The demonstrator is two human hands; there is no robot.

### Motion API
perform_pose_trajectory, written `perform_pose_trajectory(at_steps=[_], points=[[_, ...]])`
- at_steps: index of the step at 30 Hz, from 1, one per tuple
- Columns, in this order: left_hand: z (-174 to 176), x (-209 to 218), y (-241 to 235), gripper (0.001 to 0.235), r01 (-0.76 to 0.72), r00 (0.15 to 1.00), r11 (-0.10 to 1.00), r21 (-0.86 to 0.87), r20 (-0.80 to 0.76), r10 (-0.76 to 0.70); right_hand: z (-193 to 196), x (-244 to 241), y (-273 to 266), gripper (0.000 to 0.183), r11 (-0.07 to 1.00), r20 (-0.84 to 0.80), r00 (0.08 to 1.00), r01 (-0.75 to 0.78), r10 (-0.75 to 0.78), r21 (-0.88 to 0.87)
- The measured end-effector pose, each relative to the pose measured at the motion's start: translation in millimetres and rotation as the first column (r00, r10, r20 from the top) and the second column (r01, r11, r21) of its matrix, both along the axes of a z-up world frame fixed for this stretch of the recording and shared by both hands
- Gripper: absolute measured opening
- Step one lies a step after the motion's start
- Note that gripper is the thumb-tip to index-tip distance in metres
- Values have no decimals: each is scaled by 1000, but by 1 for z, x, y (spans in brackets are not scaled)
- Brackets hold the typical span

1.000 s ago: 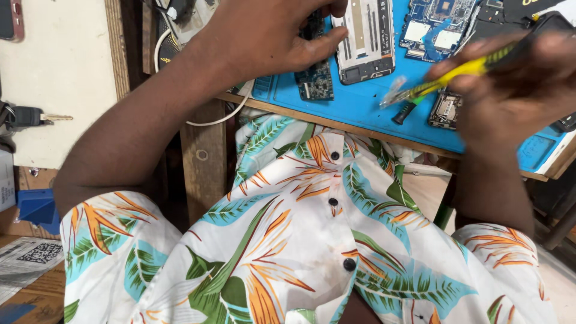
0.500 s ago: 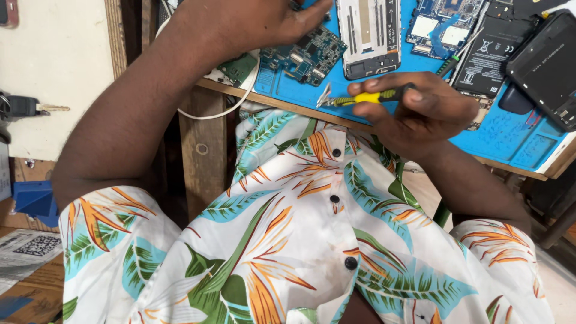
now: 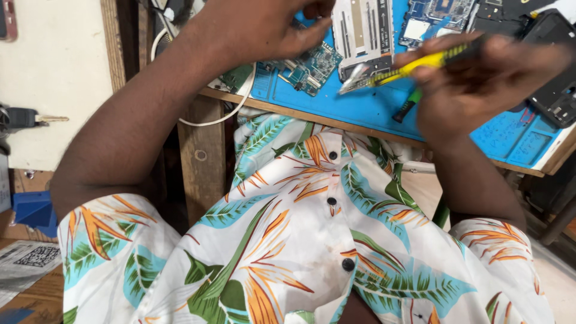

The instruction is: The person uses a yellow-handled screwdriver to remove screws from a disassembled mobile phone chassis on a blue workbench. They repeatedly loosen and remove screws from various points on the phone frame while handling the chassis with their left hand.

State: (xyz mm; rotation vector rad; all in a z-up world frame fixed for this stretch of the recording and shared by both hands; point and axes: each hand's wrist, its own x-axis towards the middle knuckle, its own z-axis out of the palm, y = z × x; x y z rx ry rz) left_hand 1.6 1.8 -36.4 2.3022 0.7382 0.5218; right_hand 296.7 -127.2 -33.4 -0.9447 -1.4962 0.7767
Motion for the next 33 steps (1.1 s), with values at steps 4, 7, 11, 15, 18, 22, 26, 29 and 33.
perform_pose_trajectory(at_steps=[4, 7, 11, 15, 18, 22, 26, 29, 33], points=[[8, 7, -11, 21, 111, 988, 985, 132, 91, -123, 12, 34, 7, 55, 995, -1, 997, 78, -78, -54], [9, 16, -18, 19, 187, 975, 945, 267, 67, -212, 20, 56, 17, 57, 995, 86, 995, 51, -44, -87], [9, 21, -26, 22, 246, 958, 916, 317, 62, -279, 10, 65, 32, 59, 999, 163, 986, -10, 19, -52], [10, 23, -35, 12, 262, 959, 903, 341, 17, -284, -11, 66, 43, 62, 999, 240, 971, -12, 3, 36], [7, 25, -38, 11, 275, 958, 887, 371, -29, -285, -24, 72, 34, 67, 998, 403, 914, 36, -50, 42], [6, 27, -41, 11, 260, 963, 902, 345, -30, -266, -42, 75, 30, 69, 999, 282, 959, 1, 8, -32], [7, 28, -39, 8, 263, 964, 927, 267, -25, -266, -60, 80, 36, 64, 997, 156, 986, -56, 65, -62], [8, 29, -41, 8, 252, 967, 928, 275, -26, -254, -69, 85, 43, 59, 995, 127, 990, -55, 65, -82], [7, 29, -40, 10, 250, 966, 927, 280, -10, -258, -67, 86, 44, 47, 991, 160, 984, -65, 82, -113]])
